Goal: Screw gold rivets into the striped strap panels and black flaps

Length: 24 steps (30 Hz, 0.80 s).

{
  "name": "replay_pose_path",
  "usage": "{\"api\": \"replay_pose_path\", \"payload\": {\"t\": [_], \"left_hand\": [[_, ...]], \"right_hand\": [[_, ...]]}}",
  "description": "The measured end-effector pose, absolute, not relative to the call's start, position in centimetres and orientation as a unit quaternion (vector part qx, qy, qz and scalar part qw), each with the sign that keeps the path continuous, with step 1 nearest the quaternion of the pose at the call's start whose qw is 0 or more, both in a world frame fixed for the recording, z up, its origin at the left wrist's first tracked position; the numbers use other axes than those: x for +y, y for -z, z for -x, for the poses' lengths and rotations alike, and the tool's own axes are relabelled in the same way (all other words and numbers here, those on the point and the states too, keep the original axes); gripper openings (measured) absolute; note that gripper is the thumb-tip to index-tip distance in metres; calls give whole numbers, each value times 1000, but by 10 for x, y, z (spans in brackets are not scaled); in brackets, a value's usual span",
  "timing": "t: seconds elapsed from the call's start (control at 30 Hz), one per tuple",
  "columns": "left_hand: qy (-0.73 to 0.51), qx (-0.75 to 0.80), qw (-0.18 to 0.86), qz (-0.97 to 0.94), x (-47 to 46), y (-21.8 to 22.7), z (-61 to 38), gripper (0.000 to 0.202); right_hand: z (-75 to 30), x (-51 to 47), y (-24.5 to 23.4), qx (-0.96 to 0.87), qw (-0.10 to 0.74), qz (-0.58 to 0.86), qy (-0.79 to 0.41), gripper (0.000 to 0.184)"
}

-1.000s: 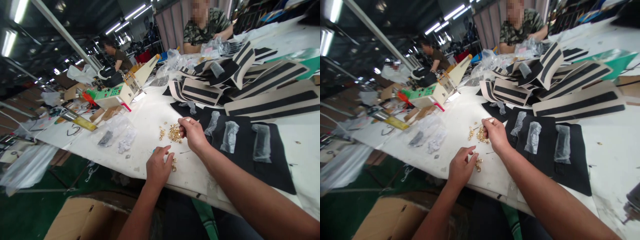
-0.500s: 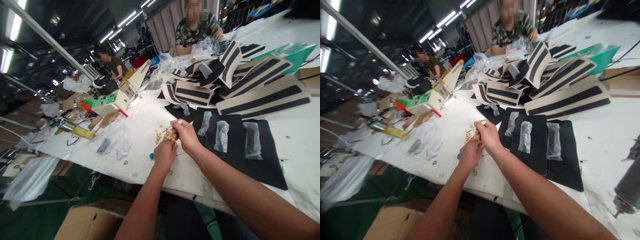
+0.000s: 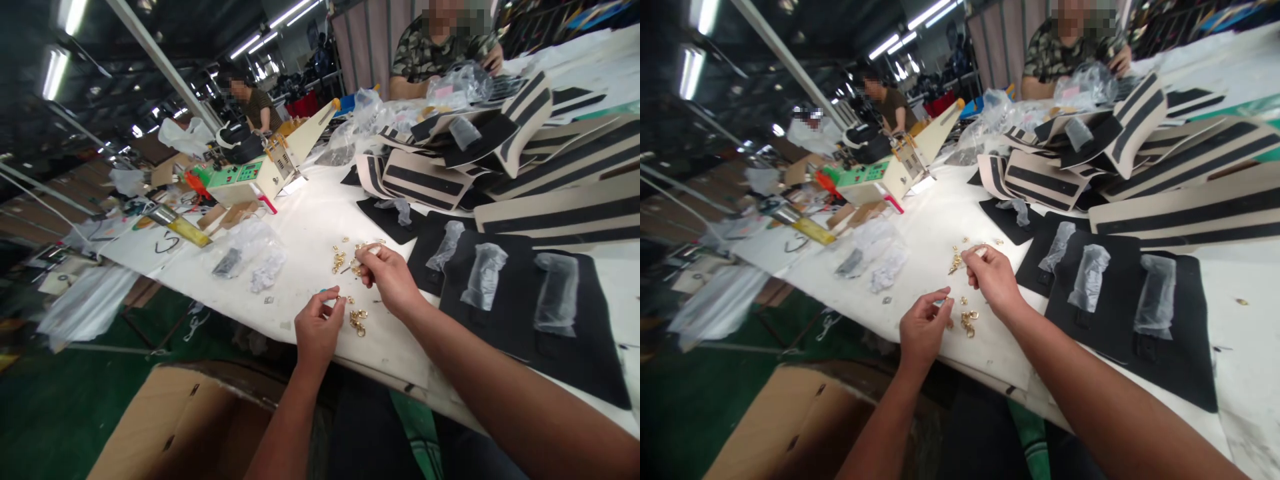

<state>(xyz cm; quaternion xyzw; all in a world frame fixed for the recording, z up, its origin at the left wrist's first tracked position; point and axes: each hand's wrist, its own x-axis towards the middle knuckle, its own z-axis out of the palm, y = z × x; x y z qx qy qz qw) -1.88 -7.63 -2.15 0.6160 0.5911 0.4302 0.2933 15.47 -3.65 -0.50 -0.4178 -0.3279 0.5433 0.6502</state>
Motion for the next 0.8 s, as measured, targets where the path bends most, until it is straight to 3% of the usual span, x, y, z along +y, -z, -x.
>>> {"api": "replay_pose_path", "payload": {"t": [0.1,0.33,0.8], "left_hand": [[-456,613,339,-549,-90,28,35,27],[-472,617,320,-543,-96,48,48,19],[-505,600,340,-520,-96,61,50,25]], "right_hand": [[-142,-48,5,-400,606,429,-538,29],[-125,-63,13,-519,516,457,-505,29],[-121,-64,18,-540,498,496,-463,30]]}}
